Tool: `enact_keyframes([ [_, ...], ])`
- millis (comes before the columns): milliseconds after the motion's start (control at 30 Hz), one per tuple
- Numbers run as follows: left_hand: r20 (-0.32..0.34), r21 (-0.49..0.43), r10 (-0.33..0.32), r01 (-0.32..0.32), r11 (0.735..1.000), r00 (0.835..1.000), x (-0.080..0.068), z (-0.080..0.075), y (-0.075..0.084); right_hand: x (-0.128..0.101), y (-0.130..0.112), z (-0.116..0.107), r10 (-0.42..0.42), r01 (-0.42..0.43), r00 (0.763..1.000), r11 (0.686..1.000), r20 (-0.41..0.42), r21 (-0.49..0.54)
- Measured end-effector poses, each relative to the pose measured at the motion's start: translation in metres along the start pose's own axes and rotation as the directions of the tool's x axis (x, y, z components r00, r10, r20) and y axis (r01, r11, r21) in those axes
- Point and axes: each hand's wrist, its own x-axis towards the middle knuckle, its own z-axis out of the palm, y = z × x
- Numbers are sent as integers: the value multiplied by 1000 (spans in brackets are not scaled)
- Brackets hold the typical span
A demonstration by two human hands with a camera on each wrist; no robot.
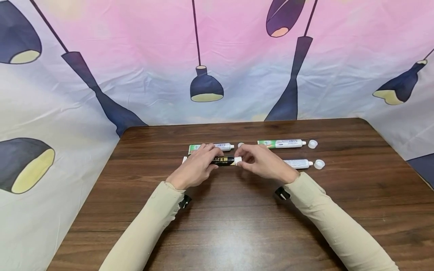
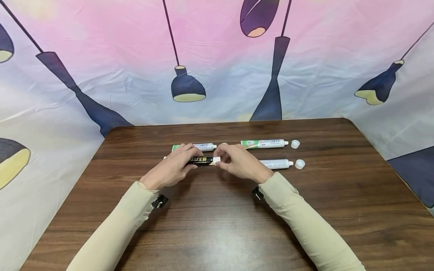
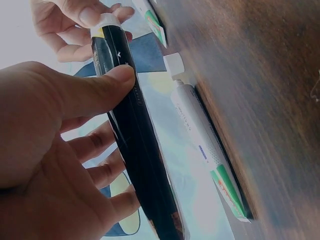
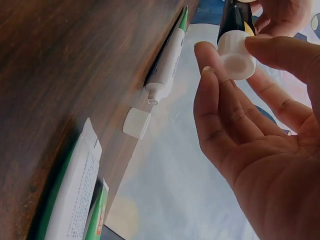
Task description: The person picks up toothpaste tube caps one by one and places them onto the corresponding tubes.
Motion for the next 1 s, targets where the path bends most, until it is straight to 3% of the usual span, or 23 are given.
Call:
enact_keyframes([
  [267,17,-5,-14,14,1000,1000,0,1,1,-2,0,0,-18,18,1000,999,-2,-39],
  [500,-2,-9,-1,1,1000,1000,0,2,0,0,-1,0,-8,9,1000,1000,-14,10],
  [1000,-7,-11,2,-2,1000,1000,0,2,-1,-1,-3,1,-13,13,999,1000,-38,-4],
])
